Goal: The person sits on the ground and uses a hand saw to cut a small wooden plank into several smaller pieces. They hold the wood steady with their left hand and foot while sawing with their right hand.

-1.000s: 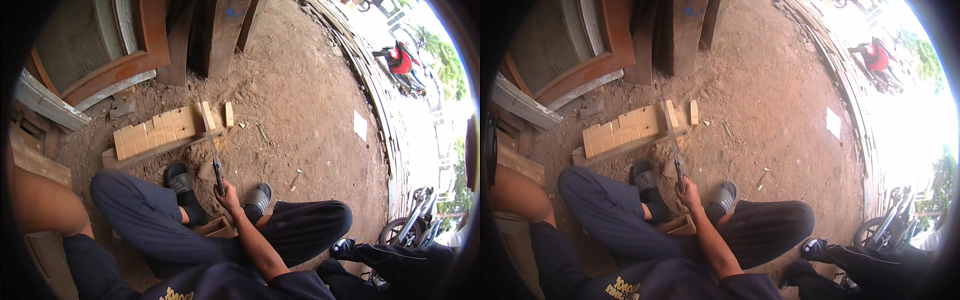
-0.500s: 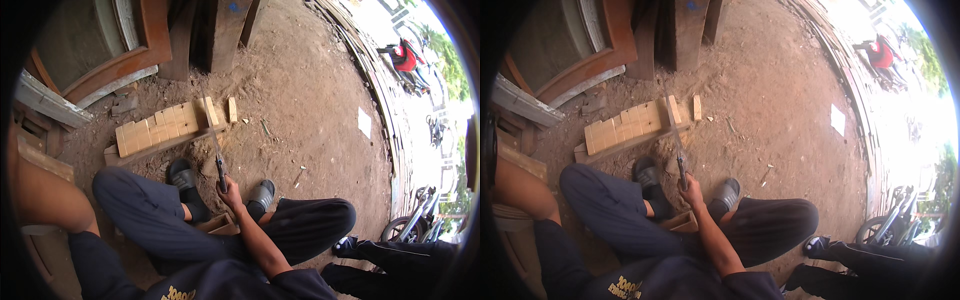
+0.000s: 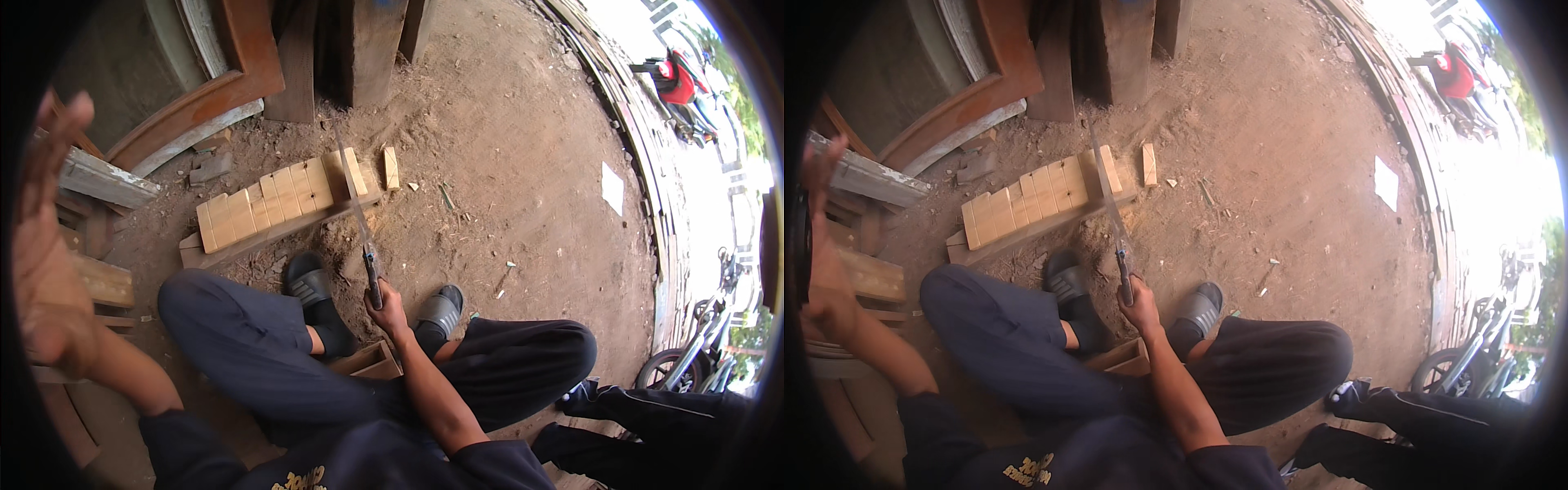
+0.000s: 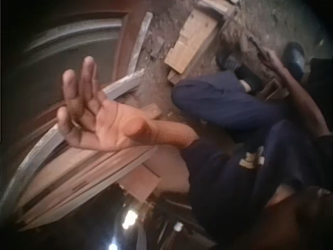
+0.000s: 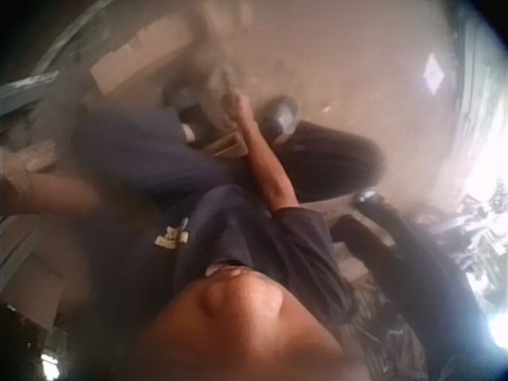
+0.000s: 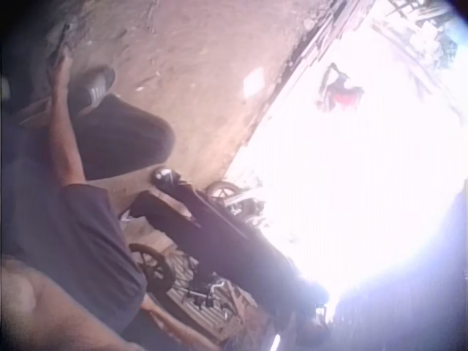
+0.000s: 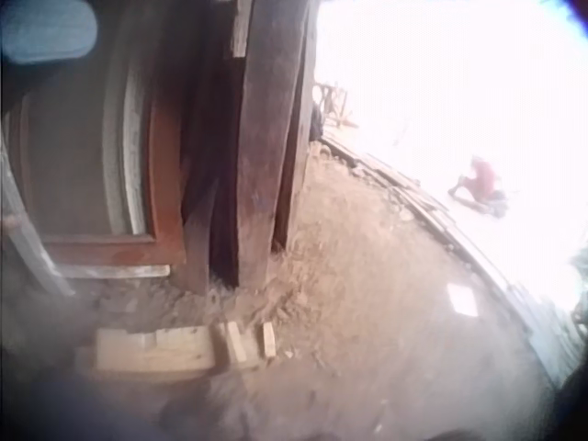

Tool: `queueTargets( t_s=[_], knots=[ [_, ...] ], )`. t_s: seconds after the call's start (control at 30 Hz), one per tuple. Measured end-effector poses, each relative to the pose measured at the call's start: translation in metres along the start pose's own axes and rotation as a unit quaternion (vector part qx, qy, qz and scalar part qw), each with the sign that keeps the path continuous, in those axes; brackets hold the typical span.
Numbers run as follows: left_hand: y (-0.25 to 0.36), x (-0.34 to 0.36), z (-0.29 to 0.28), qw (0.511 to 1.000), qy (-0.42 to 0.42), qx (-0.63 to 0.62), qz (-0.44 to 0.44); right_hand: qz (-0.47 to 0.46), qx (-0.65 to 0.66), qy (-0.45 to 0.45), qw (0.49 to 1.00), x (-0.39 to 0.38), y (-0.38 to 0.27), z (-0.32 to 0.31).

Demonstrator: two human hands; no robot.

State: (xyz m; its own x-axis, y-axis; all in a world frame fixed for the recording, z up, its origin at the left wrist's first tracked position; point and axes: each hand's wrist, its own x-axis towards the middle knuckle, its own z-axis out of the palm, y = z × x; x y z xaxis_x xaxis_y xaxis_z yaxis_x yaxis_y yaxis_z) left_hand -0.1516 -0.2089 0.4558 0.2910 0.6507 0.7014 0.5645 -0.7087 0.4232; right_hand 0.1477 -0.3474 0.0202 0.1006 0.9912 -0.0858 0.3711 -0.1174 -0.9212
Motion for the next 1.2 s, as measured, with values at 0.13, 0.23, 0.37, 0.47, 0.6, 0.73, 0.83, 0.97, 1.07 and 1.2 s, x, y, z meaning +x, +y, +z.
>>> queueTargets(
  t_s=[0.13, 0.23, 0.37, 0.47, 0.6, 0.73, 0.83, 0.97, 1.07, 1.2],
  knots=[
    [-0.032, -0.127, 0.011, 0.973, 0.044, -0.023, -0.225, -0.018, -0.006, 0.034, 0.999, -0.001, 0.010, -0.006],
    [-0.005, -0.226, -0.005, 0.872, 0.119, 0.004, -0.475, -0.029, 0.016, 0.025, 0.999, 0.003, 0.001, 0.012],
    [0.067, -0.298, 0.037, 0.857, -0.051, 0.187, -0.478, -0.022, 0.010, 0.021, 0.999, 0.002, 0.005, 0.007],
    [0.084, -0.309, 0.077, 0.855, -0.071, 0.224, -0.463, -0.008, 0.004, 0.014, 1.000, 0.003, 0.009, 0.007],
    [0.074, -0.316, 0.099, 0.869, 0.018, 0.238, -0.433, -0.008, 0.008, 0.010, 1.000, 0.004, 0.007, 0.011],
    [0.068, -0.318, 0.099, 0.878, 0.023, 0.224, -0.422, -0.005, -0.001, 0.015, 1.000, 0.003, 0.007, 0.011],
    [0.068, -0.315, 0.101, 0.879, 0.021, 0.222, -0.421, -0.001, -0.006, 0.015, 1.000, 0.003, 0.009, 0.012],
    [0.066, -0.319, 0.100, 0.882, 0.021, 0.227, -0.412, 0.003, -0.004, 0.004, 1.000, 0.002, 0.009, 0.010],
    [0.068, -0.318, 0.101, 0.883, 0.024, 0.225, -0.412, -0.007, -0.004, 0.013, 1.000, 0.003, 0.010, 0.010],
    [0.068, -0.321, 0.101, 0.880, 0.028, 0.221, -0.420, -0.006, -0.003, 0.007, 1.000, 0.004, 0.012, 0.011]
  ],
)
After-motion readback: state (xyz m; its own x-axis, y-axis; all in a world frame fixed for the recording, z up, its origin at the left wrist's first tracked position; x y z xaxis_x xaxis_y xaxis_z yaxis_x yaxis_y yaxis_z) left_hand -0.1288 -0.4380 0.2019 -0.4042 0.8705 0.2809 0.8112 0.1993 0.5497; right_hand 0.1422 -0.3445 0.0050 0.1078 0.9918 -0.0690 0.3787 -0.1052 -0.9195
